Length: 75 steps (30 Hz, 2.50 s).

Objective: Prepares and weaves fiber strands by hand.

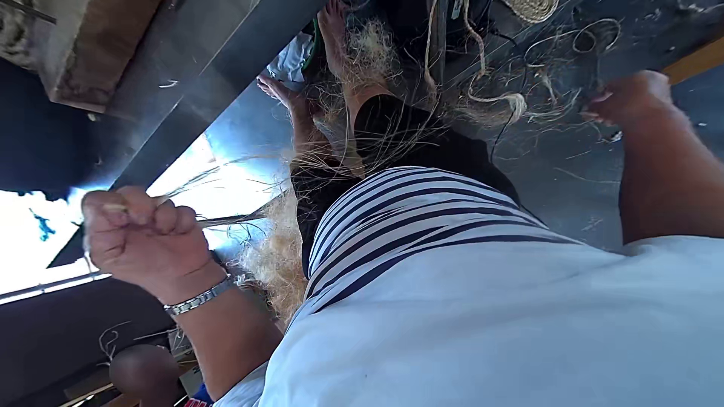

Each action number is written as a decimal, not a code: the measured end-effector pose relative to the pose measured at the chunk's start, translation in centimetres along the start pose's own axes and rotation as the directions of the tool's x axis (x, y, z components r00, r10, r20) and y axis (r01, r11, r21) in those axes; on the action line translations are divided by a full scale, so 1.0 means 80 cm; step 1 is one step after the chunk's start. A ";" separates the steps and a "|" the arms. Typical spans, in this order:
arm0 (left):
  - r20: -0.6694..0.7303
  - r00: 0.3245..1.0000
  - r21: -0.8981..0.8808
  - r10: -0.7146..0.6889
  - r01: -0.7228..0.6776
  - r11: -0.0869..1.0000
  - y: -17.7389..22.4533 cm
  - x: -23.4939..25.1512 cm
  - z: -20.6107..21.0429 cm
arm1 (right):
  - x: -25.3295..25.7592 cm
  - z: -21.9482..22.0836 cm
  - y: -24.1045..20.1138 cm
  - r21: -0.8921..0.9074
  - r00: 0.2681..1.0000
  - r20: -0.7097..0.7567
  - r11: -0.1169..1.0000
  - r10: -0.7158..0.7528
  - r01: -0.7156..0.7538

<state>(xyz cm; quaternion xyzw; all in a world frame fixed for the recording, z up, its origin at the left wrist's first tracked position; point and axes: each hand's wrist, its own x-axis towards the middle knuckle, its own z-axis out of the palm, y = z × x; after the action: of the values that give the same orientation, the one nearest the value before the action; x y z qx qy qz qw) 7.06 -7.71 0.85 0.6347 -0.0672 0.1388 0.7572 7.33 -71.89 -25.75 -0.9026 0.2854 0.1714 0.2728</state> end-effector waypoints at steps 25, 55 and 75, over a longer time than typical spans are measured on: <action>-0.080 0.994 0.059 -0.073 0.077 0.995 -0.013 0.005 -0.015 | -0.049 0.016 -0.096 -0.183 0.929 0.127 0.913 -0.347 0.365; 0.041 0.996 -0.002 -0.081 0.081 0.997 -0.024 0.023 0.023 | -0.037 0.022 -0.088 -0.062 0.945 0.090 0.945 -0.315 0.321; 0.494 0.869 0.048 -0.035 0.013 0.999 -0.119 -0.054 0.118 | -0.273 0.016 -0.418 0.984 0.444 -0.175 -0.164 -0.879 0.064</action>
<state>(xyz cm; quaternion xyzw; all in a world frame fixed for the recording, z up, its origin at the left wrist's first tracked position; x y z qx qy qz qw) 6.43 -18.97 -7.55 0.6659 -0.2480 -0.0361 0.7027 10.50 -38.90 -3.40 -0.3983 -0.1961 0.0884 0.8917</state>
